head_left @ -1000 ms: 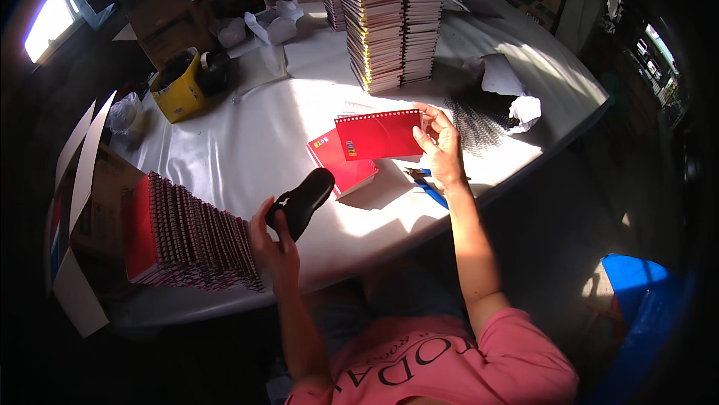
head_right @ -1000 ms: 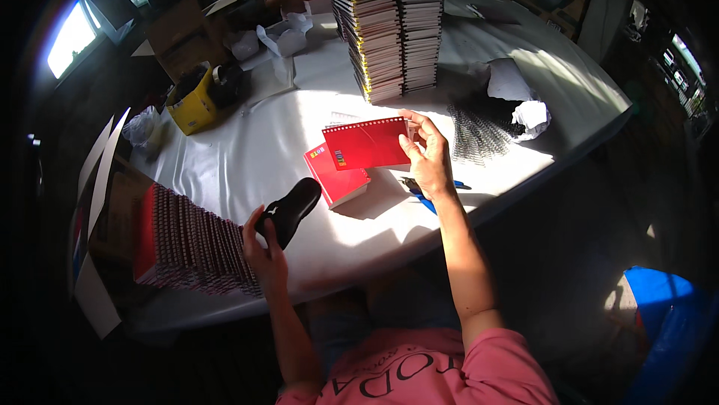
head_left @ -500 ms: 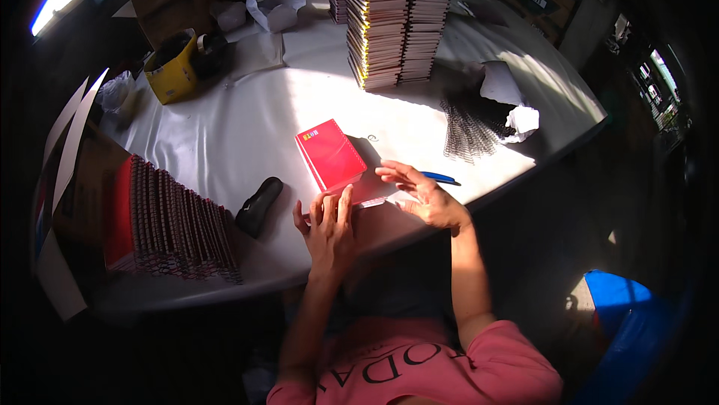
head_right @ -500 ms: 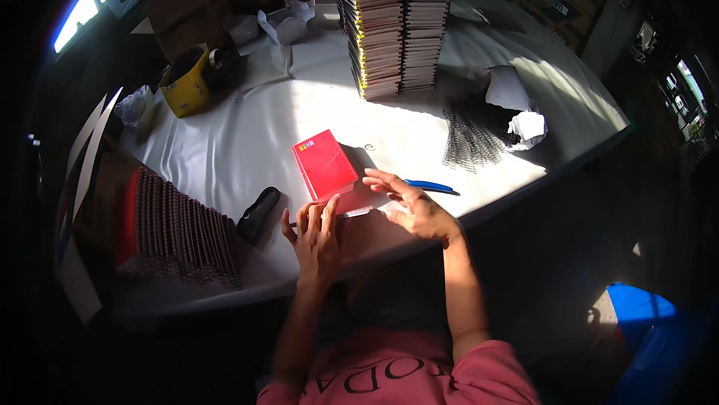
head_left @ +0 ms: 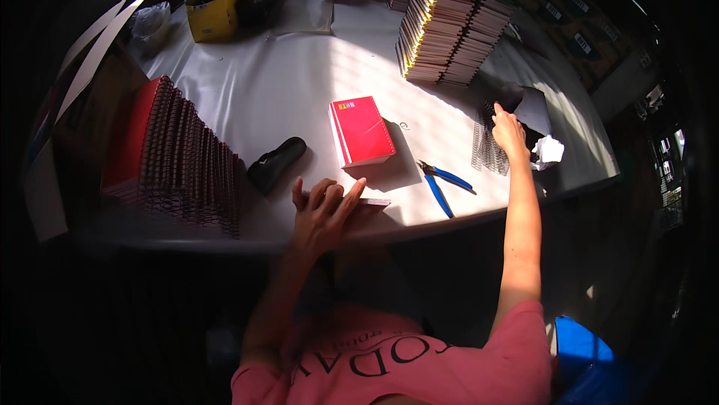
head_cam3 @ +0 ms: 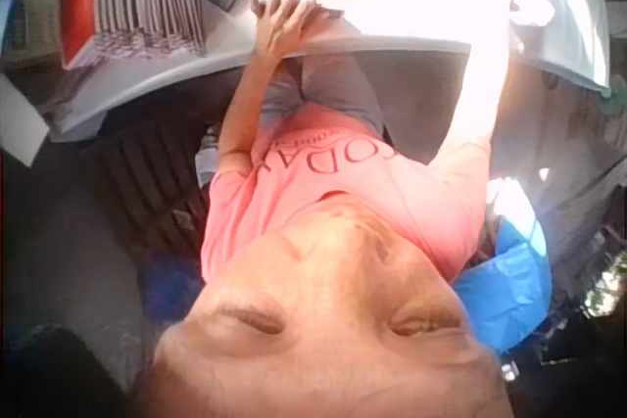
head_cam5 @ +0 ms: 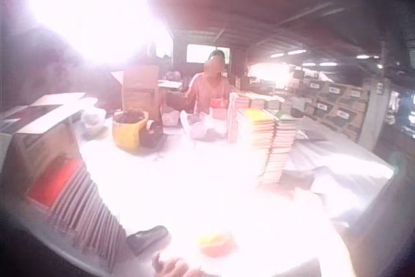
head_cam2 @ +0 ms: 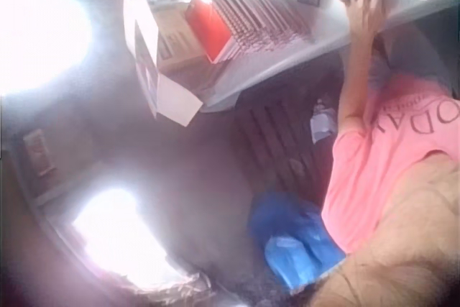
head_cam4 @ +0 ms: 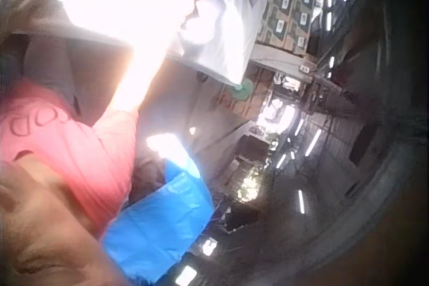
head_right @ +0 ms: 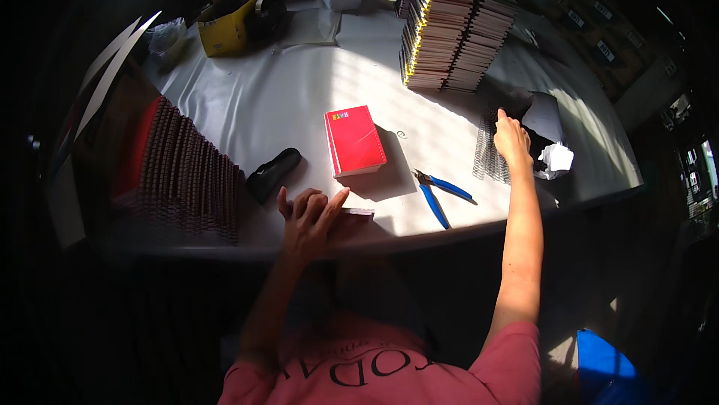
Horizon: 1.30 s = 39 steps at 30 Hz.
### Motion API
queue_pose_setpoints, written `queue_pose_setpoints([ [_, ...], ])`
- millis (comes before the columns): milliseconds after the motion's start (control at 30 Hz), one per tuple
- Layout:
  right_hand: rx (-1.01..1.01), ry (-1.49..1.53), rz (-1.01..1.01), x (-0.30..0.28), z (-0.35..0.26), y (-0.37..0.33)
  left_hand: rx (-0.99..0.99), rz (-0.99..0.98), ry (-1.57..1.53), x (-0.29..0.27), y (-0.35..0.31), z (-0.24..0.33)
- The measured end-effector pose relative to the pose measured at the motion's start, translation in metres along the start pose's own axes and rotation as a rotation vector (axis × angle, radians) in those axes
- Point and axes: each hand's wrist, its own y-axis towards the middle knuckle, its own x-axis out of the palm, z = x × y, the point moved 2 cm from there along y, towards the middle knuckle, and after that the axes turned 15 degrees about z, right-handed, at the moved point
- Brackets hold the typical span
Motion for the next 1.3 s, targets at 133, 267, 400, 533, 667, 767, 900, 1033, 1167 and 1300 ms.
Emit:
queue_pose_setpoints([
  [133,-0.189,0.003,0.306,-0.012,-0.001,-0.010,-0.137,0.029,0.038,-0.005,0.003,0.012],
  [267,-0.220,0.618,0.177,-0.073,-0.060,-0.063,-0.309,0.099,-0.021,0.011,0.000,0.024],
  [400,-0.394,1.034,-0.196,-0.074,-0.123,-0.151,-0.391,0.263,0.074,0.025,-0.004,0.028],
  [533,-0.227,1.212,-0.115,-0.050,-0.130,-0.179,-0.410,0.182,0.090,0.019,0.005,0.032],
  [667,-0.319,1.136,-0.016,-0.049,-0.137,-0.177,-0.405,0.139,0.077,0.020,0.003,0.028],
  [767,-0.321,1.119,-0.241,-0.052,-0.142,-0.177,-0.349,0.154,0.081,0.018,0.001,0.029],
  [900,-0.431,1.053,-0.324,-0.059,-0.148,-0.179,-0.384,0.142,0.092,0.018,0.004,0.030],
  [1033,-0.269,1.203,-0.727,-0.060,-0.148,-0.177,-0.368,0.100,0.089,0.018,0.004,0.028],
  [1167,-0.149,1.236,-0.640,-0.062,-0.144,-0.174,-0.357,0.056,0.150,0.014,0.011,0.029],
  [1300,-0.418,1.053,-0.280,-0.078,-0.136,-0.173,-0.388,0.038,0.031,0.005,0.009,0.027],
])
